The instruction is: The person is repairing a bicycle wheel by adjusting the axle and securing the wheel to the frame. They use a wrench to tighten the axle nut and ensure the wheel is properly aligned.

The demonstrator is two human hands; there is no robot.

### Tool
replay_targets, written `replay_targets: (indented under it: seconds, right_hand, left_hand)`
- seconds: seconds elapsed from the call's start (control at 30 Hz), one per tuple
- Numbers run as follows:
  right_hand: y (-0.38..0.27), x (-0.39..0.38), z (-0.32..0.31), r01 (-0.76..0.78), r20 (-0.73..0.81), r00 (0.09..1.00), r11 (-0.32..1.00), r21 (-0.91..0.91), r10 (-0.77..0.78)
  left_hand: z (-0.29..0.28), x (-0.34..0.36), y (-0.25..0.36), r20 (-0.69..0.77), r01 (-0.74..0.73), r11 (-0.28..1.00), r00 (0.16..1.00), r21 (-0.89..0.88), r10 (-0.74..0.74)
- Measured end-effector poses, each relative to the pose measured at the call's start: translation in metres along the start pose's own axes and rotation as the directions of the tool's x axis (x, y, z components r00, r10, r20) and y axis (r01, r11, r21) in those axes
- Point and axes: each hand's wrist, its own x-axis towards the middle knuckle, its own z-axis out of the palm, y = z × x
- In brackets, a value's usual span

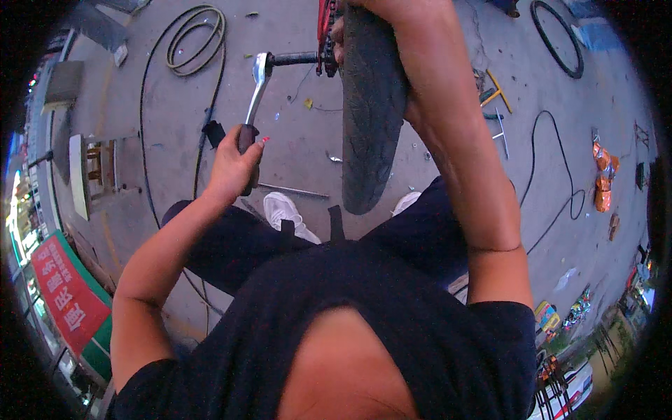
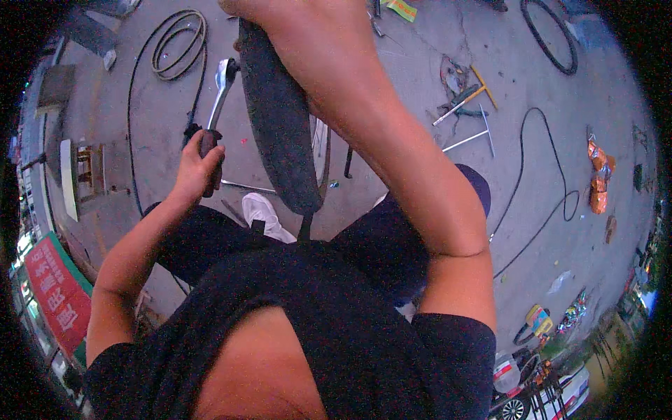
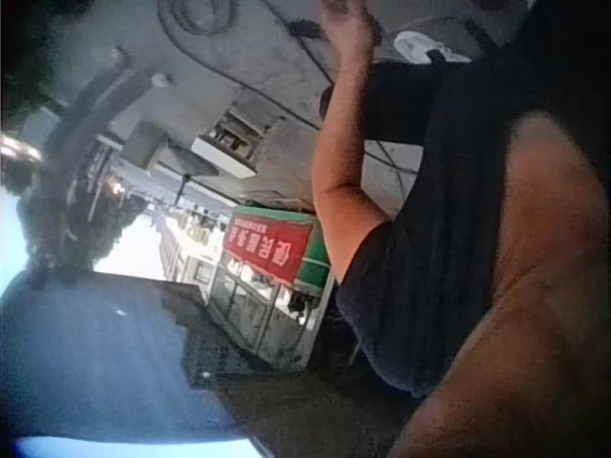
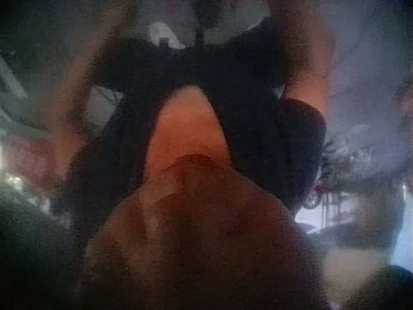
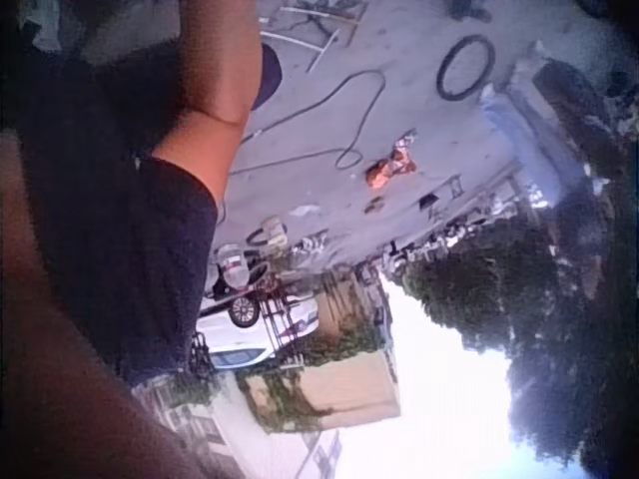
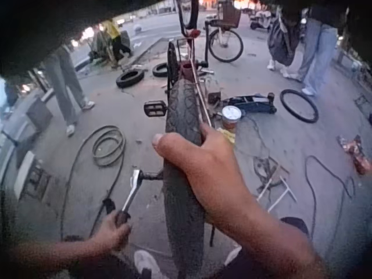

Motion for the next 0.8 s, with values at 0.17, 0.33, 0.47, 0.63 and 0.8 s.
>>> replay_targets:
  seconds: [0.17,0.33,0.47,0.63,0.8]
  right_hand:
    - [0.003,-0.003,-0.003,0.055,0.079,0.995,0.994,0.096,-0.063]
    - [-0.016,-0.012,0.006,-0.069,0.028,0.997,0.993,0.097,0.067]
    - [-0.003,-0.007,0.002,0.037,0.041,0.998,0.998,0.057,-0.039]
    - [-0.002,-0.002,0.005,-0.036,0.022,0.999,0.999,0.018,0.035]
    - [-0.015,-0.008,0.001,-0.081,0.063,0.995,0.991,0.104,0.075]
  left_hand:
    - [0.009,0.004,-0.021,-0.081,-0.143,0.981,0.985,0.132,0.154]
    - [0.018,0.002,-0.023,-0.153,-0.143,0.954,0.970,0.263,0.188]
    - [0.027,0.009,-0.039,-0.181,-0.098,0.979,0.975,0.176,0.131]
    - [0.029,0.008,-0.043,-0.207,-0.141,0.974,0.962,0.178,0.177]
    - [0.031,0.006,-0.034,-0.212,-0.196,0.938,0.942,0.284,0.261]
